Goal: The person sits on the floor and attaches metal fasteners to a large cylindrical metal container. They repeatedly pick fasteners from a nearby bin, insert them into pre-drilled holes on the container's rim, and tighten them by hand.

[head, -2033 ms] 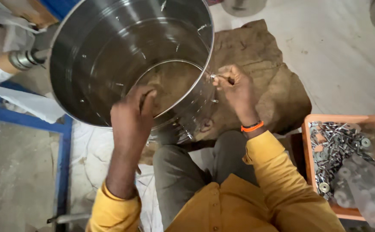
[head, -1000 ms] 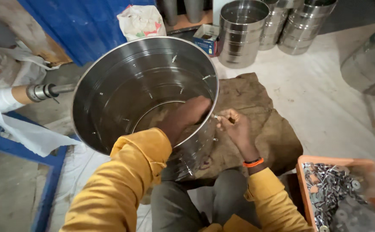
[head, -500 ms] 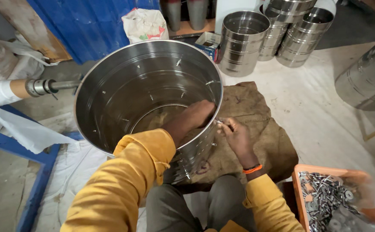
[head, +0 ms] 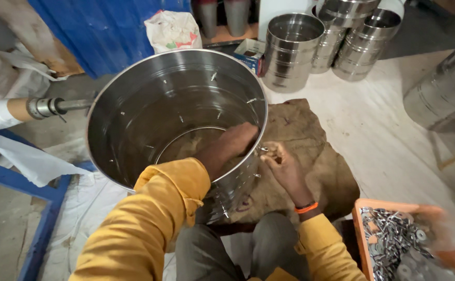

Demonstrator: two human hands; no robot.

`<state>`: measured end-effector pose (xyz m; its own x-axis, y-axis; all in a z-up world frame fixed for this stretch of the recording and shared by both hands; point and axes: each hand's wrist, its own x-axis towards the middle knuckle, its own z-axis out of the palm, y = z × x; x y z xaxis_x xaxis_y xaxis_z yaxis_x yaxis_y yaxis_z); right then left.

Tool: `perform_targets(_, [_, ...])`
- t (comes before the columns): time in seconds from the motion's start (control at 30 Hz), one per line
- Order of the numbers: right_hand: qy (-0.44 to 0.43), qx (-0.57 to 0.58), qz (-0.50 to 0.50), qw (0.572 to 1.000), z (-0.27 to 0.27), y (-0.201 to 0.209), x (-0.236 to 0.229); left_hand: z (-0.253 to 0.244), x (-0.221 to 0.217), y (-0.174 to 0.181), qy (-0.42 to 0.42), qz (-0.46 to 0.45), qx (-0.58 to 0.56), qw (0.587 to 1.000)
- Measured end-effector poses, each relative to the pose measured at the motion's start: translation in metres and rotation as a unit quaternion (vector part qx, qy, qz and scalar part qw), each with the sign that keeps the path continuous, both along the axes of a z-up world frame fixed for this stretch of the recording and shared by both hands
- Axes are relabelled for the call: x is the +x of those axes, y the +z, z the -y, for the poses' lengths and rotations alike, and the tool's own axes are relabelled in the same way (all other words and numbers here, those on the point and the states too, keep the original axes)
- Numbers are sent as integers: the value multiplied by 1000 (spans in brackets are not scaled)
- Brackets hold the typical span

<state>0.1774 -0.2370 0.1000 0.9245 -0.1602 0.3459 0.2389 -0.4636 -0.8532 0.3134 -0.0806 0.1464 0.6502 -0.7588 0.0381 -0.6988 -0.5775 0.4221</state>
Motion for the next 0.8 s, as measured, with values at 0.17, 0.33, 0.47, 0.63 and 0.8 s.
perform_targets(0.17, [1, 163, -64, 985, -4, -11, 10, -1, 3, -5, -6, -8, -4, 1000])
perform_targets(0.33, [10, 178, -87, 980, -2, -15, 12, 1, 8, -7, -30, -28, -29, 999])
perform_targets(0.47, [27, 189, -57, 980, 0, -19, 16, -2, 13, -13, -42, -13, -31, 999])
perform_targets(0.63, [41, 196, -63, 978, 1, -24, 21, -6, 16, -31, -16, 7, -16, 1000])
perform_targets(0.8, [37, 175, -59, 982, 3, -24, 22, -8, 13, -31, -51, 45, -59, 996])
